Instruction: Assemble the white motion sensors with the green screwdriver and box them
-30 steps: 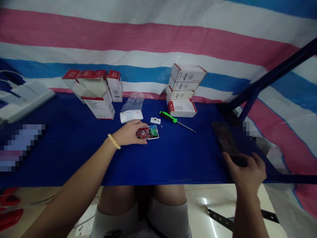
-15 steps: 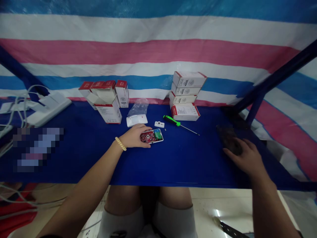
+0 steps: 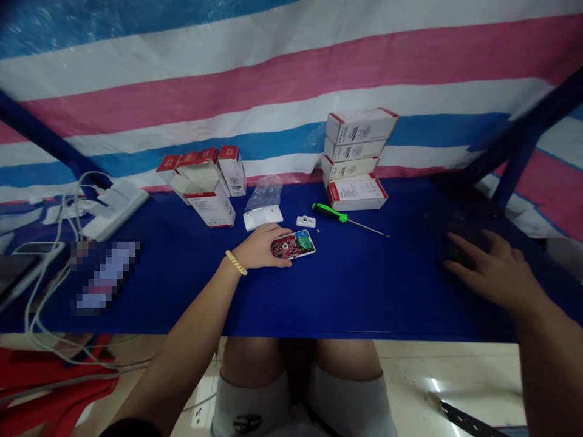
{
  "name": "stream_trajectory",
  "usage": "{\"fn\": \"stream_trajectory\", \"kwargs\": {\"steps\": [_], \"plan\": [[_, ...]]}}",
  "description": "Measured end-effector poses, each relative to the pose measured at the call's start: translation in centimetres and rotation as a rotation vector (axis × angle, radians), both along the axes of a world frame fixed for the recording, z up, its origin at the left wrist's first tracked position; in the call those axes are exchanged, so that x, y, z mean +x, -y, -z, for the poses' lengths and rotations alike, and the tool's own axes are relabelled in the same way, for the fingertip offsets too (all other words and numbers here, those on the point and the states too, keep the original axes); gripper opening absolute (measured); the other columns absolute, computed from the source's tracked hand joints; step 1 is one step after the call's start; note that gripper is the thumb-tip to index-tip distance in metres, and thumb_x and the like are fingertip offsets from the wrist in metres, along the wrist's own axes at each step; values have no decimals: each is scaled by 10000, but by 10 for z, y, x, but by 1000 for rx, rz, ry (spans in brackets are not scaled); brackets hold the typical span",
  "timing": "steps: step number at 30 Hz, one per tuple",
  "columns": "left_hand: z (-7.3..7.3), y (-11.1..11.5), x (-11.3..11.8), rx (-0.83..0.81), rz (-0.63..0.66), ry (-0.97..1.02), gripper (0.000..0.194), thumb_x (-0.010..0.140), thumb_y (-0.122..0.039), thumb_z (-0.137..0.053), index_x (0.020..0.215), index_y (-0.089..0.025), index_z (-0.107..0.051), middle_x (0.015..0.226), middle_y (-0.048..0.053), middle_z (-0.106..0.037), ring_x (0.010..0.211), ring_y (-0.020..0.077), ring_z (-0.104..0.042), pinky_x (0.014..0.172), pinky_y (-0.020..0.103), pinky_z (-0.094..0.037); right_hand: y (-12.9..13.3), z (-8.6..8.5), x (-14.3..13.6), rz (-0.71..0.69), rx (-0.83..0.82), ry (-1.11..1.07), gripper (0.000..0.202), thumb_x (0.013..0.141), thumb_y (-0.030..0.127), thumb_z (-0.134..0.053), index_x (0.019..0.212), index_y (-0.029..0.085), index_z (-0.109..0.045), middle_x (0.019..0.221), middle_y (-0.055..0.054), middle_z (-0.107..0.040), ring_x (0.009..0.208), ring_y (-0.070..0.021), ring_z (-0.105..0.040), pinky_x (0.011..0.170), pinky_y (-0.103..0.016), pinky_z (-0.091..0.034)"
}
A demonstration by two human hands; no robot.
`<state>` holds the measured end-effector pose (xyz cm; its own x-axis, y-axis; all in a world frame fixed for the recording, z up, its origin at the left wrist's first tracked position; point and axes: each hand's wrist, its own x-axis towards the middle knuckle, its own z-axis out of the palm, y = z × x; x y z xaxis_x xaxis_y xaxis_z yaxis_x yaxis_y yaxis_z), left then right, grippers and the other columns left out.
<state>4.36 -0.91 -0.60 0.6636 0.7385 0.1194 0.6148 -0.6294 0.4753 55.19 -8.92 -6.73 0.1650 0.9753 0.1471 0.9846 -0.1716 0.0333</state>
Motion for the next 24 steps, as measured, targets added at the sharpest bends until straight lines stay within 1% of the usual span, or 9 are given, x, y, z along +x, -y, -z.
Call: {"fn": "stream_trajectory", "kwargs": {"steps": [2,5,10,14,16,19,21,23,24], "plan": [[0,0,0,-4,1,2,762,617,-552,-786,1230,-158,-565,1045,91,-580,1002,274,-550,918,419,-441,1,-3,-3,10,22,-36,748,762,628,-440,1368,192,-476,1445,-227,-331,1343,-408,-335,1014,-567,-353],[-1,0,0,-7,5,4,760,618,-557,-784,1228,-159,-566,1033,88,-581,988,272,-553,910,422,-446,2,-9,-10,80,105,-98,856,743,650,-465,1426,142,-372,1418,-245,-362,1345,-388,-338,1024,-520,-363],[3,0,-2,-1,10,8,764,618,-571,-781,1227,-164,-562,1033,89,-583,990,275,-558,913,433,-450,5,-16,-19,198,-13,-87,848,718,728,-376,1312,140,-520,1396,-257,-386,1335,-420,-328,1029,-569,-298],[-1,1,-3,49,3,51,758,641,-602,-747,1227,-163,-552,1075,103,-587,1027,285,-557,911,454,-460,13,-17,-25,66,313,-48,792,763,695,-320,1203,94,-592,1281,-256,-494,1276,-358,-420,1031,-521,-293],[-12,3,-2,137,6,97,702,676,-587,-719,1204,-154,-559,1116,122,-584,1056,289,-553,919,464,-462,19,-17,-27,-25,461,-24,714,783,667,-335,1097,106,-646,1264,-235,-516,1232,-337,-472,1029,-496,-299],[-39,22,0,246,46,206,554,713,-525,-692,1113,-155,-594,1074,118,-608,1004,263,-583,881,438,-494,27,-15,-28,-142,478,-15,604,794,634,-361,930,149,-694,1275,-197,-529,1205,-330,-506,1018,-500,-306],[-60,50,-1,237,108,323,457,730,-486,-675,1058,-177,-602,1000,94,-638,922,234,-610,818,409,-524,30,-12,-27,-165,458,-29,578,791,632,-371,866,163,-700,1248,-180,-560,1171,-326,-537,1004,-499,-326],[-77,89,-5,182,192,436,368,736,-439,-659,1018,-211,-605,921,61,-659,820,205,-625,743,383,-545,31,-9,-27,-106,484,-52,575,793,629,-372,879,161,-694,1207,-175,-592,1153,-316,-556,1007,-490,-336],[-83,111,-8,138,184,429,330,751,-435,-641,1011,-234,-608,912,50,-663,796,201,-628,730,386,-550,31,-9,-28,-56,492,-65,576,797,628,-367,894,159,-688,1187,-173,-605,1152,-314,-559,1013,-491,-337]]}}
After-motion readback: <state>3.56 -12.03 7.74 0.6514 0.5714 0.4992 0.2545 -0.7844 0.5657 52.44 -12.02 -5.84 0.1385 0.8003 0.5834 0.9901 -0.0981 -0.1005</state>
